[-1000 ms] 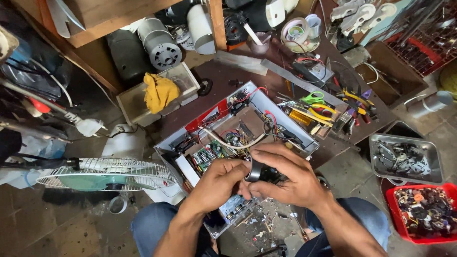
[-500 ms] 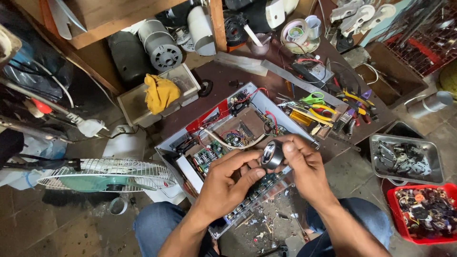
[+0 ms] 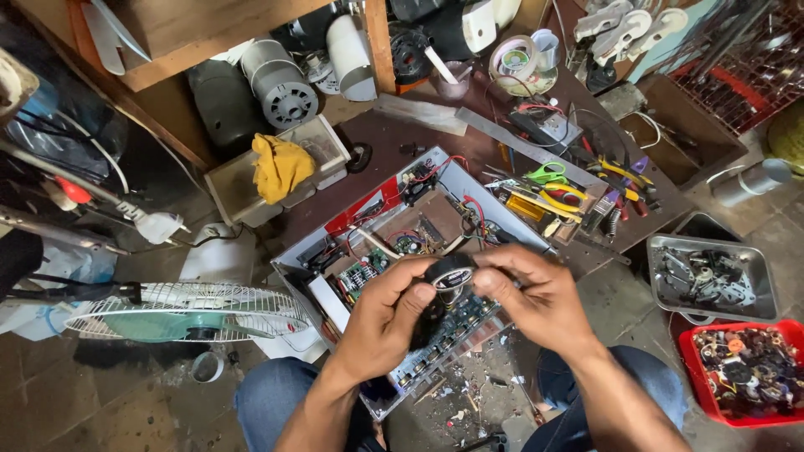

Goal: The person works on an open electronic device, handling wires and components with both hands. They use a screwdriver to tighten or adjust connections inside the device's chassis. The person also picks up and places down a small cylindrical component while manipulating the internal wiring.

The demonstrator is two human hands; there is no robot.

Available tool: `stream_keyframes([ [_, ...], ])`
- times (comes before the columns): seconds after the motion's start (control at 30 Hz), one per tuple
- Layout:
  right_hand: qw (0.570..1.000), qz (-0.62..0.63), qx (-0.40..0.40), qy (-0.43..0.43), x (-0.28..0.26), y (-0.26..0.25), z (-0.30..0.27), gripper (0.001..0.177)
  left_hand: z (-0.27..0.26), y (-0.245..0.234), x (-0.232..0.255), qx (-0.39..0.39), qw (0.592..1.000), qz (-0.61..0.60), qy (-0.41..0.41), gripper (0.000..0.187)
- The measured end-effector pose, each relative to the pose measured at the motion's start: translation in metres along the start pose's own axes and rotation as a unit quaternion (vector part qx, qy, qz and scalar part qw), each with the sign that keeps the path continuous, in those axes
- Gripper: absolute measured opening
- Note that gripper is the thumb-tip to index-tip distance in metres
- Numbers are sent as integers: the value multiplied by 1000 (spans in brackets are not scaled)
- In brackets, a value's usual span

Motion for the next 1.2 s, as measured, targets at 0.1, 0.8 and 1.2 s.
stream_keyframes([
  [0.1,994,14,-21,-102,-19,-10,10,29,-1,2,-6,-25,1000,5,-10,40],
  [0.8,957,-108,-40,-265,-14,3,5,34,1,1,-5,-2,995,104,-14,32],
  [1.2,943,-261,206,-24,38,-112,17,11,2,-11,-37,149,895,-346,-240,34],
])
Point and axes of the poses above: each hand's wrist, its own z-axis towards the middle knuckle, its own y-axis out of the palm, x = y × z, the point moved 2 cm from there along z, towards the middle knuckle, and after that the axes turned 9 degrees about -y, right-handed, at the moved point
